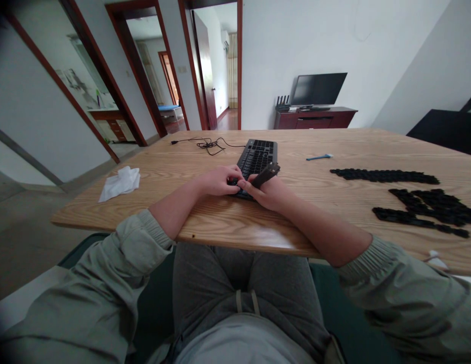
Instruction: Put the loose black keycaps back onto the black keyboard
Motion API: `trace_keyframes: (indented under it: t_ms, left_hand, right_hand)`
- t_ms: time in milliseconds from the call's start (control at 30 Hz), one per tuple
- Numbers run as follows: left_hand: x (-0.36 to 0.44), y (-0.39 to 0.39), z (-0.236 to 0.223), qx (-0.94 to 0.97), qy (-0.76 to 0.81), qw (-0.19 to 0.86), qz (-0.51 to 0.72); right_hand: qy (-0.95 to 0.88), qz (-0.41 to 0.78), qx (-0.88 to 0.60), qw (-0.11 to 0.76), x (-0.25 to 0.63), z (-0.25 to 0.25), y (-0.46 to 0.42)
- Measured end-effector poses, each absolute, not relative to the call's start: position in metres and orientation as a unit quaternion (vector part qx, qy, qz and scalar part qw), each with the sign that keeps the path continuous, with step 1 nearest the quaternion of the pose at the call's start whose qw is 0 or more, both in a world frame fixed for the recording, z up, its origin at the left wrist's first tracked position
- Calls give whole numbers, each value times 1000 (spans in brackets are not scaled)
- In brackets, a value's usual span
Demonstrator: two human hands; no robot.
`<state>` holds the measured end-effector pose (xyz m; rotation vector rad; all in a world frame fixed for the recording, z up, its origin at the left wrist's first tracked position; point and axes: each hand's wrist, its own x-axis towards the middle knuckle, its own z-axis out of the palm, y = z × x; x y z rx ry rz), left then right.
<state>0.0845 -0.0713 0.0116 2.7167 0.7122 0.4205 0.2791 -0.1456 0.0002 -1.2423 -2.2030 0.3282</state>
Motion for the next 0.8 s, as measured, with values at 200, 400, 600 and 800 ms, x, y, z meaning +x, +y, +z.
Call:
trace_keyframes:
  t_ms: [200, 400, 600, 800]
  left_hand:
    - [84, -70, 11, 949, 238, 156, 138]
    - [84, -72, 12, 947, 245, 158, 135]
    - [85, -71, 12, 945, 244, 173, 133]
    - [87, -74, 14, 942, 253, 182, 125]
  right_hand:
    - [-817, 126, -478, 297, 278, -5, -147]
    - [-766, 234, -518, 299, 287, -1, -126]
    - [-783, 239, -492, 296, 290, 1, -124]
    - [-779, 238, -517, 263, 292, 2, -117]
